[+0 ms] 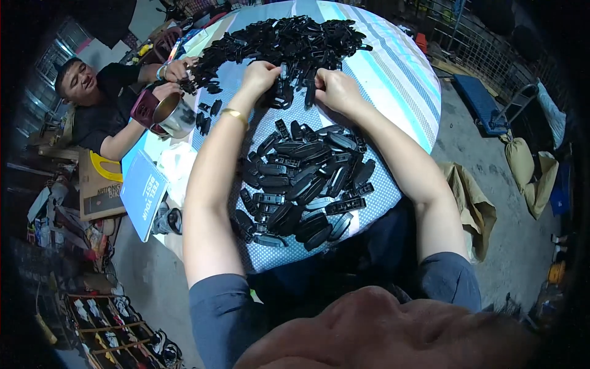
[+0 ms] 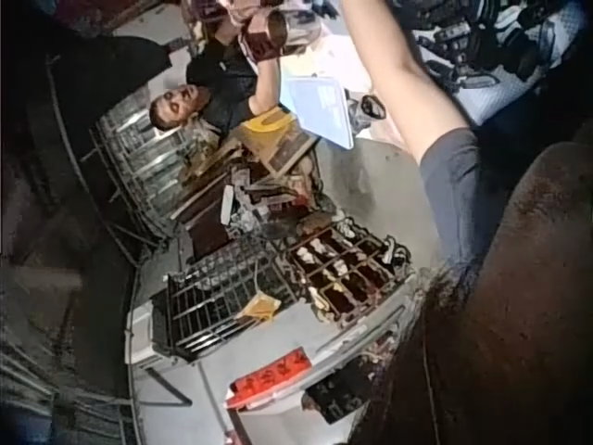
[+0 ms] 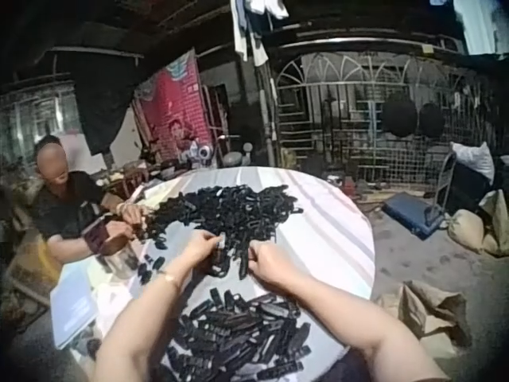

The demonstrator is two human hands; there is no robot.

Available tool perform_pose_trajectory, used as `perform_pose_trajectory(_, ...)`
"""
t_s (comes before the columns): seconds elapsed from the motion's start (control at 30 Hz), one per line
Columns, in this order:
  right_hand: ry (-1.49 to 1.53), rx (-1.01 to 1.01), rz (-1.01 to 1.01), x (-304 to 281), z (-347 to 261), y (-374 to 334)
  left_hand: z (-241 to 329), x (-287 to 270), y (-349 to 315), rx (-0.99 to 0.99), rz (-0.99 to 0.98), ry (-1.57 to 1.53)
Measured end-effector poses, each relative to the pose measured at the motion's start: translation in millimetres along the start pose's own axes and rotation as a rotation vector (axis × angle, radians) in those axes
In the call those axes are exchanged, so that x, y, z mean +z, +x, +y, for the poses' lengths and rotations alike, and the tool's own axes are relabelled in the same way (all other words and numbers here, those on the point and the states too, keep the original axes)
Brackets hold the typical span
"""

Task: The recorder is manually inspecting or sorting small black plastic components at a table.

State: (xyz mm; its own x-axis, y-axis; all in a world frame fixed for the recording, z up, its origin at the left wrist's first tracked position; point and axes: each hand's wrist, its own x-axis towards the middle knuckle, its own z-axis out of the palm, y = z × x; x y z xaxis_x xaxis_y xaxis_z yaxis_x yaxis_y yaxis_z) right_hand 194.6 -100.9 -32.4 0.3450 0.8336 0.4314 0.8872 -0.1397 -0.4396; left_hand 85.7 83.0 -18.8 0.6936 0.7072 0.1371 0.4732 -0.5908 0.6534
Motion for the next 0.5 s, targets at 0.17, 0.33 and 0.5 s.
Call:
perform_pose_trajectory(0.17,-0.066,0.034,0.173,5.9,12.9,4.2,4.5,31.2,19.3,0.082,0.223,0.467)
perform_pose_trajectory(0.33,0.043,0.072,0.241,6.0,21.8,10.0,13.1,26.2,13.2,0.199,0.212,0.517)
perform_pose_trajectory(0.5,0.567,0.065,0.189,10.3,11.8,14.0,9.0,4.3,-16.4,0.194,0.275,0.002)
